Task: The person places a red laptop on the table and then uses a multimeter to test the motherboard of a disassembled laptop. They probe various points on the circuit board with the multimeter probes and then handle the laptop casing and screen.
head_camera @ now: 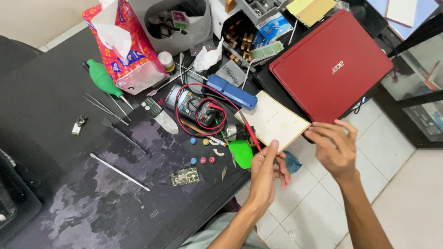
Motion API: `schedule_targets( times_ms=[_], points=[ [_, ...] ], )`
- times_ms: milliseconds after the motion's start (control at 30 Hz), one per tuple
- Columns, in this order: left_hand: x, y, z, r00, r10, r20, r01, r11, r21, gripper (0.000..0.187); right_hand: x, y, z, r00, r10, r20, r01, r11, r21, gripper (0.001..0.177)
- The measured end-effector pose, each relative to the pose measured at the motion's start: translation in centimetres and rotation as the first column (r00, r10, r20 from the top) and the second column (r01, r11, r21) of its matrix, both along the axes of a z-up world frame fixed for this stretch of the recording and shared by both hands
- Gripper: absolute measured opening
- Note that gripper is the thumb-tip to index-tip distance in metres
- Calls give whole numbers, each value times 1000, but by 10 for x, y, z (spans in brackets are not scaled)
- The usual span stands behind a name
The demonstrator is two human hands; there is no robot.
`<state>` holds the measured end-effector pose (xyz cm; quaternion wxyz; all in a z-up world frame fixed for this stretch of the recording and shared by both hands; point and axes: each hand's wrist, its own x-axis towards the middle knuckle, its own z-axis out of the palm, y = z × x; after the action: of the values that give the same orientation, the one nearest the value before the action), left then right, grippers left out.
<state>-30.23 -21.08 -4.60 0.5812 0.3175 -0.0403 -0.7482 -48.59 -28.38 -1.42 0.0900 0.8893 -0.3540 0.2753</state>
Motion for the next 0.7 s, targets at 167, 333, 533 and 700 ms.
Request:
schedule_targets(
  times_ms=[167,333,533,700],
  points=[
    [8,4,-7,991,-102,-86,93,990,-110,41,30,-10,50,999,-27,-17,28,998,55,28],
    [18,4,-10,957,-111,-270,57,978,-201,41,37,-13,53,990,125,-67,-112,979,170,36],
    [49,16,25,862,-505,47,458,736,-499,52,-35,-50,51,996,-51,-75,45,996,-81,25],
    [96,26,45,738,-450,503,666,610,-430,53,25,-74,36,976,-204,-71,208,976,61,26]
  ],
)
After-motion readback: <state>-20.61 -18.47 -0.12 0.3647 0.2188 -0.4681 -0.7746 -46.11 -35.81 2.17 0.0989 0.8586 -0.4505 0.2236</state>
